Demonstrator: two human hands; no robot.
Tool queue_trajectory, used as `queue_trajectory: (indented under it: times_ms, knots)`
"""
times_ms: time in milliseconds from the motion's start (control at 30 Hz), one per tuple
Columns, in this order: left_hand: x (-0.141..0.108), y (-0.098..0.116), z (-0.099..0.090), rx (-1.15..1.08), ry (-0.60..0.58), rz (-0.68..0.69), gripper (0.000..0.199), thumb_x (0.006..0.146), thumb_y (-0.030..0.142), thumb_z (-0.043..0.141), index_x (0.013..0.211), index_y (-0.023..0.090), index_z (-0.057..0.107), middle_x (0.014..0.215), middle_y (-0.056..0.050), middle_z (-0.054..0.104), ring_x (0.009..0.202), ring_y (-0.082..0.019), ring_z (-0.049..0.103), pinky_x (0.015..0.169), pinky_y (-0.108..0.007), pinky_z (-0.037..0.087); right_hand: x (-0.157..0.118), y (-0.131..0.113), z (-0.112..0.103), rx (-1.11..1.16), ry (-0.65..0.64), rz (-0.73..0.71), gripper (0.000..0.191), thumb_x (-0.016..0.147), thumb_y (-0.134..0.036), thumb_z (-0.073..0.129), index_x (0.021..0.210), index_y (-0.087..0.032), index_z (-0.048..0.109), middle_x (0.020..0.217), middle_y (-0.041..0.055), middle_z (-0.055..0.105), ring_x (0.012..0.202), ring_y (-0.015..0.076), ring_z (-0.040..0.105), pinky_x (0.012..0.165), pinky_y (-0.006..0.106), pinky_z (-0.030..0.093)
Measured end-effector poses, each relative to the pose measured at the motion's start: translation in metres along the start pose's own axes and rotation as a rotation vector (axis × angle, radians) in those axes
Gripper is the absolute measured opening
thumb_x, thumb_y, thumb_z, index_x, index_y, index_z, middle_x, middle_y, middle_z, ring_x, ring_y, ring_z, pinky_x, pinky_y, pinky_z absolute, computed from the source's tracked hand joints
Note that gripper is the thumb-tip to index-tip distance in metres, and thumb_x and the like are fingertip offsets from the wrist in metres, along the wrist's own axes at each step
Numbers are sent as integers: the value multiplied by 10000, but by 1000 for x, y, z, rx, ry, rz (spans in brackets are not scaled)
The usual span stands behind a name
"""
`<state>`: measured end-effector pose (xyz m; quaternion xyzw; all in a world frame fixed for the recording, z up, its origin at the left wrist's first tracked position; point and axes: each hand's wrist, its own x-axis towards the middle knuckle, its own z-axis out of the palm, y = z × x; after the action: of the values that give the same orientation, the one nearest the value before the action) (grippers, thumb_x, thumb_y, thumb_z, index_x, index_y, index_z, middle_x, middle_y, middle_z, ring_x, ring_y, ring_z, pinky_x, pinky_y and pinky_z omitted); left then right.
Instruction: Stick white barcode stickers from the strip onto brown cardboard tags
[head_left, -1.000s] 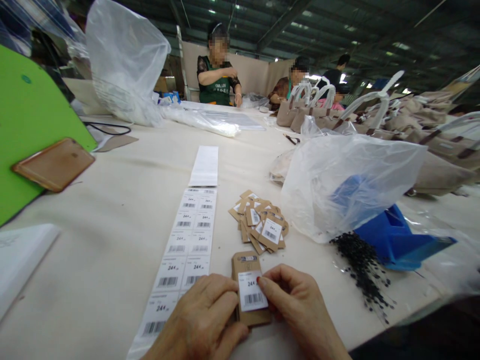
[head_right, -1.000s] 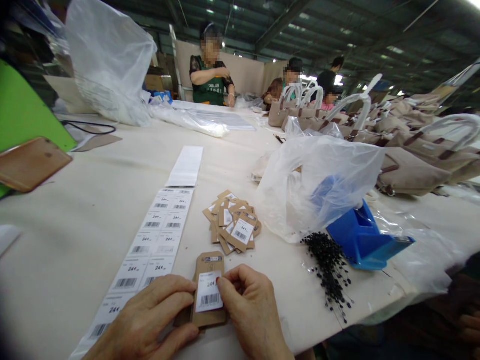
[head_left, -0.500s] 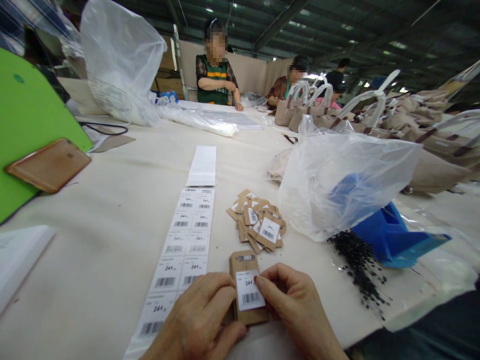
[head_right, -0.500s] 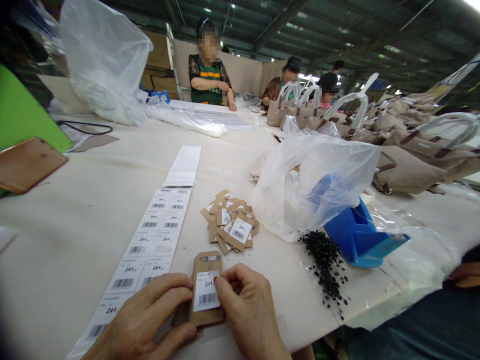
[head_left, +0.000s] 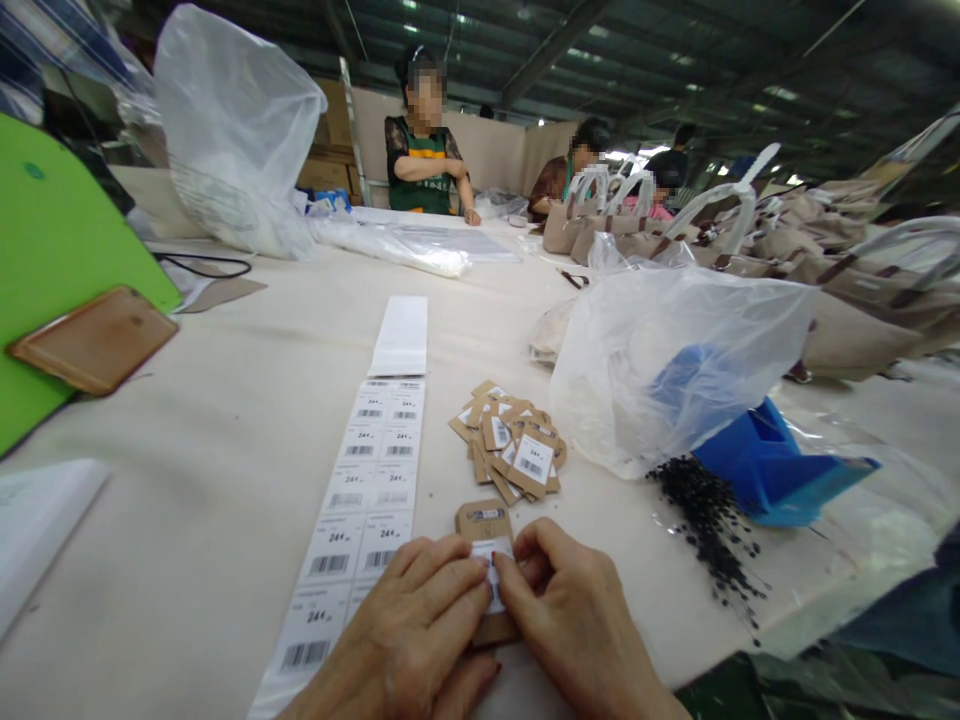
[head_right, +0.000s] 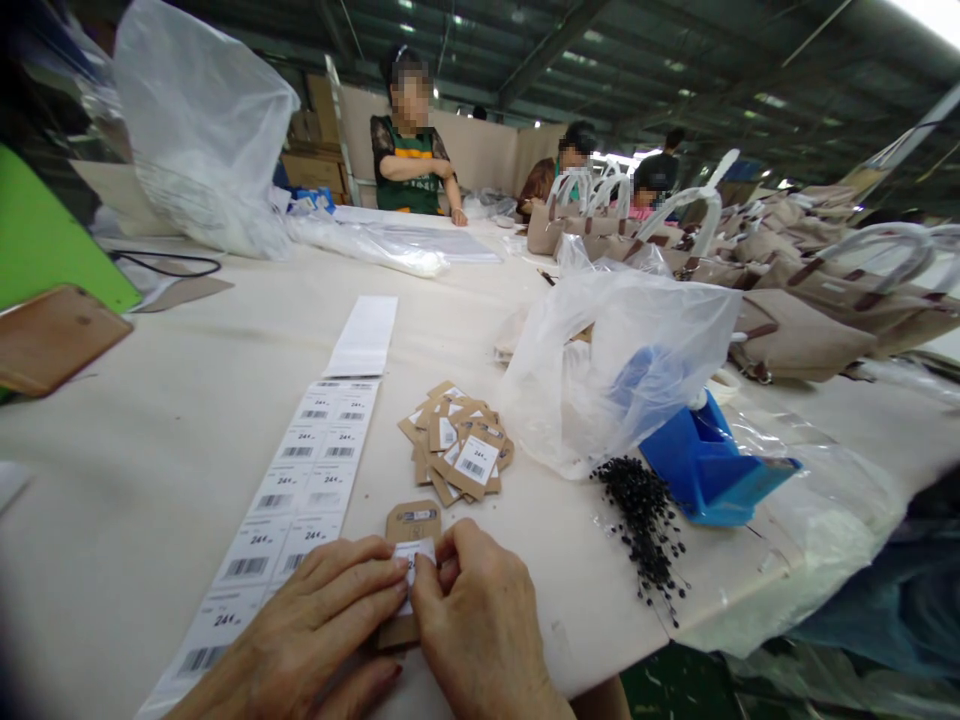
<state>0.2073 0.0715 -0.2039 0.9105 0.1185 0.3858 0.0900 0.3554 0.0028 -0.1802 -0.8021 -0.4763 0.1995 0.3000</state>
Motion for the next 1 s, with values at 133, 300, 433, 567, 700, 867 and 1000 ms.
queue_trajectory:
  times_ms: [133, 300, 433, 567, 700, 867, 1000]
  knots:
    - [-5, 0, 1, -50, -49, -27, 267, 920, 299, 398, 1037, 172, 601, 969, -43, 687, 1019, -215, 559, 880, -336, 407, -2, 10, 0, -128, 160, -74, 198, 756, -342, 628, 807, -188, 516, 432, -55, 523, 387, 169, 535, 396, 244, 345]
    - [-2, 2, -3, -73, -74, -64, 244, 914, 270, 407, 1010, 175, 611, 1003, -45, 675, 1036, -219, 549, 917, -351, 390, -10, 16, 10, -221, 425, -713, 218, 858, -130, 425, 1007, -127, 584, 915, 100, 676, 834, 224, 609, 706, 321, 457]
    - [7, 6, -14, -93, -162, -48, 179, 888, 171, 461, 986, 163, 610, 970, -45, 675, 991, -202, 576, 883, -322, 436, -16, 18, 14, -198, 381, -821, 321, 852, -109, 397, 1098, -116, 602, 1083, 64, 668, 1012, 244, 530, 901, 379, 350]
    - [8, 8, -14, -95, -136, -52, 190, 898, 154, 425, 976, 161, 598, 960, -67, 643, 957, -220, 570, 839, -349, 467, -19, 25, 8, -360, 377, -787, 290, 872, -172, 479, 1126, -130, 613, 1159, 42, 644, 1065, 269, 492, 935, 393, 299]
    - [4, 7, -10, -154, -150, -59, 171, 907, 144, 432, 971, 162, 590, 998, -70, 621, 1024, -209, 528, 919, -335, 446, -18, 20, 9, -322, 406, -760, 260, 911, -223, 451, 1068, -132, 637, 1140, 60, 646, 1075, 268, 486, 927, 398, 306]
    - [7, 7, -17, -180, -138, -48, 158, 879, 107, 478, 975, 147, 598, 972, -70, 645, 1000, -192, 548, 913, -302, 473, -17, 9, 21, -245, 405, -646, 403, 980, -359, 276, 1042, -235, 654, 1185, 49, 613, 1116, 246, 470, 926, 401, 318]
    - [10, 7, -21, -145, -157, -64, 128, 848, 105, 516, 902, 168, 613, 913, -52, 670, 910, -218, 593, 803, -354, 537, -17, 18, 16, -365, 491, -624, 356, 967, -322, 324, 1048, -231, 659, 1185, 92, 598, 1117, 268, 475, 923, 430, 321]
